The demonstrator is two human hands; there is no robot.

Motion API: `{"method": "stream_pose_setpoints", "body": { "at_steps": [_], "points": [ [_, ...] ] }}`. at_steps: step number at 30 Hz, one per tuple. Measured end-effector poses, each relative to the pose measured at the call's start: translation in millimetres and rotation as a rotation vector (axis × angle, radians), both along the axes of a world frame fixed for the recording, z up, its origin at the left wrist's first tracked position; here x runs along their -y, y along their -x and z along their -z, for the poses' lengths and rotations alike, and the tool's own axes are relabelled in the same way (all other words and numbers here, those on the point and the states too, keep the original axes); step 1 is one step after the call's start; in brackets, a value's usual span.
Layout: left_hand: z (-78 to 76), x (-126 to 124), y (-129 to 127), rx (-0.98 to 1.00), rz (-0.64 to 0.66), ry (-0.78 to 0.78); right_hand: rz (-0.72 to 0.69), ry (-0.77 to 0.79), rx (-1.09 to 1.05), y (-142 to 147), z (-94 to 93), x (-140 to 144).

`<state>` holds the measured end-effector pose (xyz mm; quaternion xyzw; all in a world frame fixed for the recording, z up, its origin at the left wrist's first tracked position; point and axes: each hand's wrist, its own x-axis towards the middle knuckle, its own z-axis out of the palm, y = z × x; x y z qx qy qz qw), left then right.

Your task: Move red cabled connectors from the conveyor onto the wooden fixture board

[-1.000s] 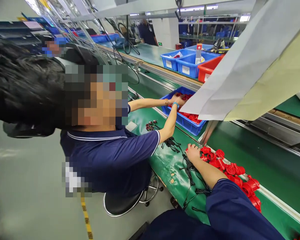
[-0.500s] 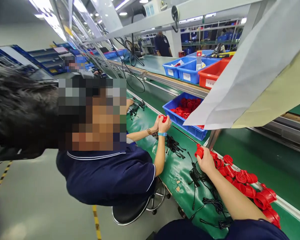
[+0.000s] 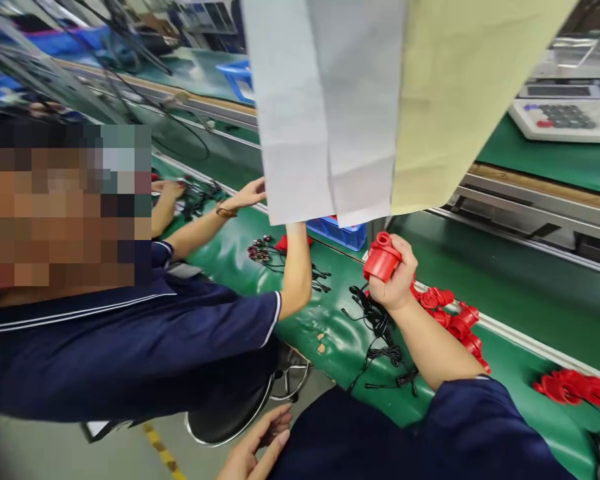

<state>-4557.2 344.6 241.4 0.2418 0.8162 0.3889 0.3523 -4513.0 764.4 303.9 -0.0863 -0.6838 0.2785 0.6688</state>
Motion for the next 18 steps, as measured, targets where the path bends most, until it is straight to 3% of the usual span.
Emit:
{"method": "stream_pose_setpoints", "body": {
  "at_steps": [5,9,14,18],
  "points": [
    [1.6,-61.1,8.8,-0.045,0.12,0.009,0.048,0.166,0.06,-4.2,4.4,-4.6],
    [3.6,-119.7,2.9,-0.107,0.184,-0.071,0.034,0.24,0.037,-18.6,1.0,14.6],
    [-14.0,-191.4,-9.9,-0.149,0.074,-0.315,-0.081,0.301,-0.034,-38.7,-38.9,61.3],
    [-19.8,-207.0,-34.7,0.238,0.22,-0.642,-0.362,0.5,0.006,-52.0,-68.5,101.8]
  ]
}}
